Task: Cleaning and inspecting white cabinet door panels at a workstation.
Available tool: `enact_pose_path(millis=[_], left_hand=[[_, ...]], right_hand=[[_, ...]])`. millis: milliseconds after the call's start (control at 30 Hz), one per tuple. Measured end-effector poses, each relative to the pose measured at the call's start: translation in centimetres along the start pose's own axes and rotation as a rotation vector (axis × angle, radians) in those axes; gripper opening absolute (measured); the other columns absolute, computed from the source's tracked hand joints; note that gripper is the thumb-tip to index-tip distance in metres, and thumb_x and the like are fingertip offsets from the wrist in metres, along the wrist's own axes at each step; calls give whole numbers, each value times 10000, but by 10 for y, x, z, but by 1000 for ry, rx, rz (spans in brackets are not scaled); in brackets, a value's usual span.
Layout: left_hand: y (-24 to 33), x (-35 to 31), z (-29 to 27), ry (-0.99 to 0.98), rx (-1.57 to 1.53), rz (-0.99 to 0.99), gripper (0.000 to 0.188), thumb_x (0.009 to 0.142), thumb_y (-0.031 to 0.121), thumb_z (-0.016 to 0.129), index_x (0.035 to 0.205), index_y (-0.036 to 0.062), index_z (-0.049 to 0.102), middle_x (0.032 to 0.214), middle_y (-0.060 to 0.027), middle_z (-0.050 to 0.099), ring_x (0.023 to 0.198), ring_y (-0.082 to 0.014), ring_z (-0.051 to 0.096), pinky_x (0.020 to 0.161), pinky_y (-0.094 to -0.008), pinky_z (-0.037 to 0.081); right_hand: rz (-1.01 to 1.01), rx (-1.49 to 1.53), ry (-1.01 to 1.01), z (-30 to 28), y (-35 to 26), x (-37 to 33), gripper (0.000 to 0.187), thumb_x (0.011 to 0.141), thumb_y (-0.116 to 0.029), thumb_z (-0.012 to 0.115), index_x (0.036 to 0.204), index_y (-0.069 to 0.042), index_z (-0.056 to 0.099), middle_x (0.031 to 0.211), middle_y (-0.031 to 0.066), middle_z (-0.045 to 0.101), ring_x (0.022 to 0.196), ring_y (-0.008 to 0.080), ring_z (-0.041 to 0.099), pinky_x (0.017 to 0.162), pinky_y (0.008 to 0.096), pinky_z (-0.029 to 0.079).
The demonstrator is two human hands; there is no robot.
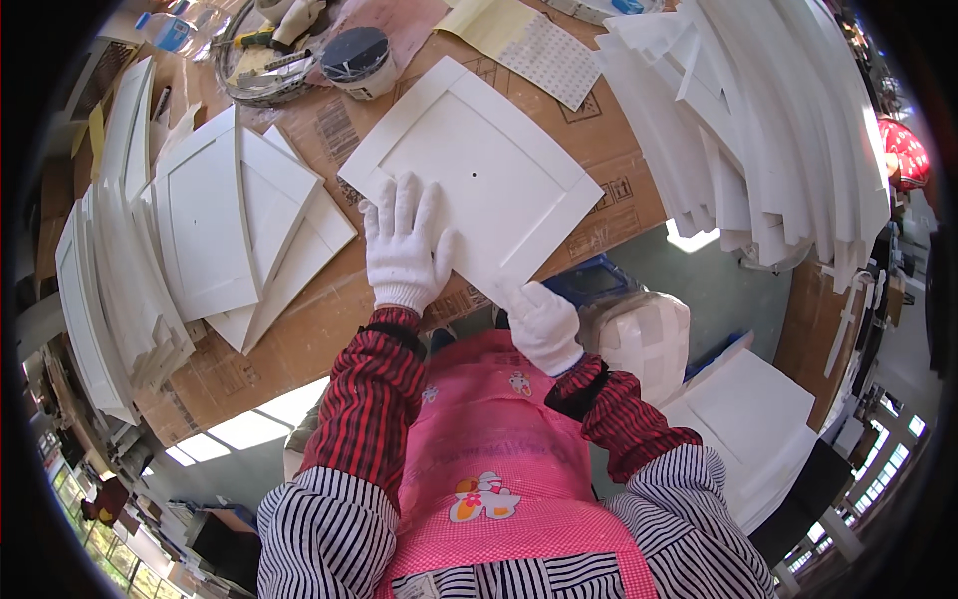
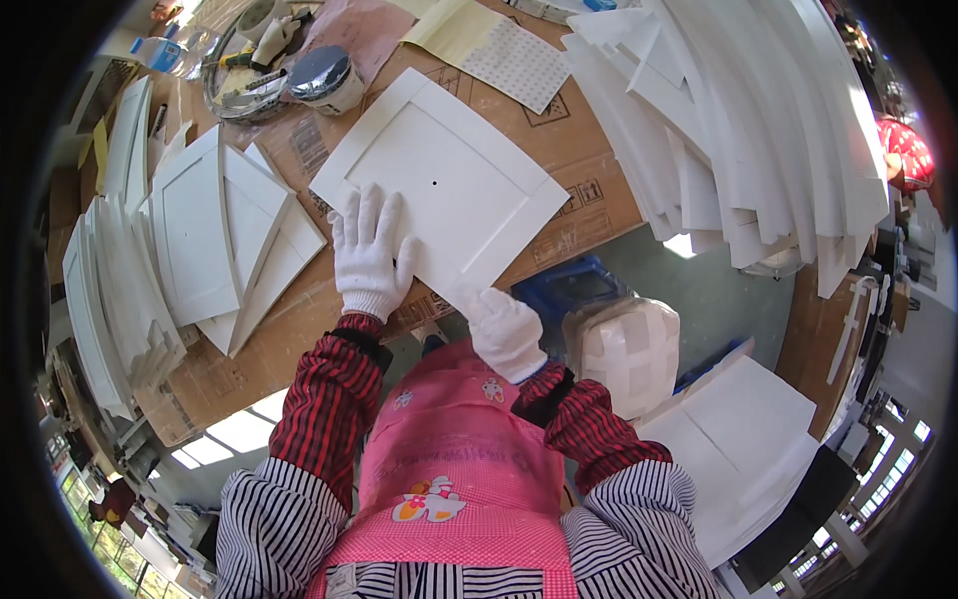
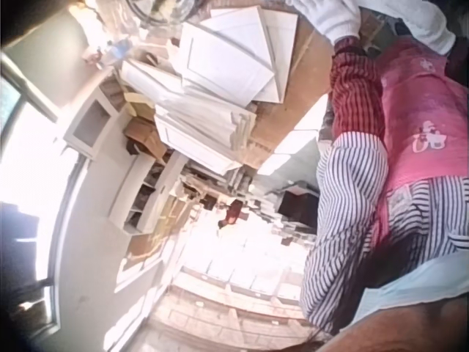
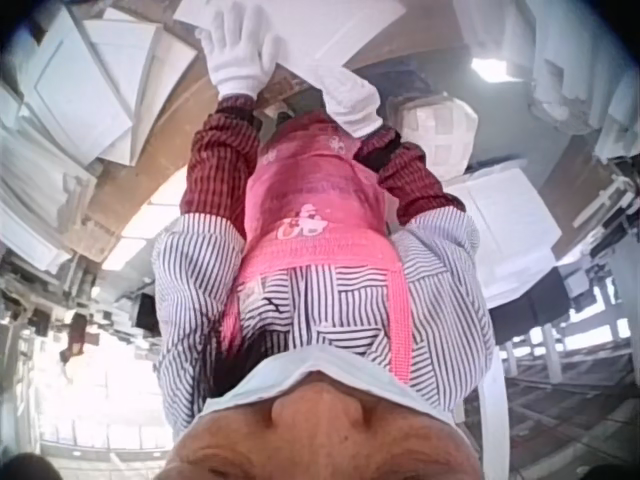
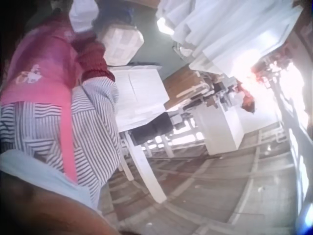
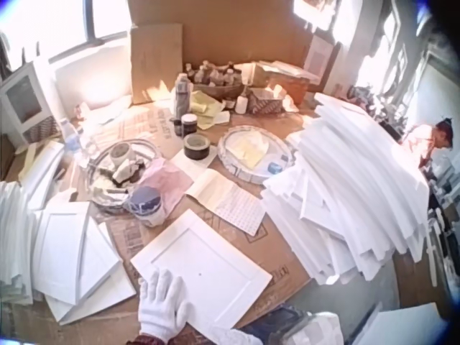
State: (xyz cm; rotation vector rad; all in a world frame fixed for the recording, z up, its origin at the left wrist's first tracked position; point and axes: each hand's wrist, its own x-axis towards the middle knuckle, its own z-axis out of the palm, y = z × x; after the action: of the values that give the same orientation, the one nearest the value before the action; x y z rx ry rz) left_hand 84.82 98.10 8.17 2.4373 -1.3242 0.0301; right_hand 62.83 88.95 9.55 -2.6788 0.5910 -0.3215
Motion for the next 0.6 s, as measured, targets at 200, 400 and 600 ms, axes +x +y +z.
enact_pose_path(millis=[200, 400, 600], left_hand=[[2, 2, 1, -11, 4, 5, 613, 948, 343, 634, 1517, 137, 535, 1601, -181, 445, 1498, -430, 368, 1242, -590, 247], [2, -2, 1, -22, 1, -1, 615, 950, 323, 627, 1523, 125, 523, 1610, -193, 428, 1503, -438, 358, 1250, -591, 239], [0, -5, 6, 53, -83, -72, 697, 929, 270, 664, 1565, 86, 447, 1657, -233, 341, 1523, -462, 321, 1257, -586, 243]], right_hand=[[-171, 91, -61, 9, 5, 4, 381, 869, -120, 671, 1247, -147, 718, 841, 39, 609, 688, 260, 668, 570, 381, 549], [248, -298, 56, -31, 131, 77, 309, 985, -222, 607, 1275, -167, 701, 954, 102, 659, 798, 335, 677, 672, 469, 554], [604, 188, 214, -16, 128, 94, 355, 1006, -377, 663, 1203, -94, 749, 1065, 134, 714, 971, 332, 696, 885, 421, 549]])
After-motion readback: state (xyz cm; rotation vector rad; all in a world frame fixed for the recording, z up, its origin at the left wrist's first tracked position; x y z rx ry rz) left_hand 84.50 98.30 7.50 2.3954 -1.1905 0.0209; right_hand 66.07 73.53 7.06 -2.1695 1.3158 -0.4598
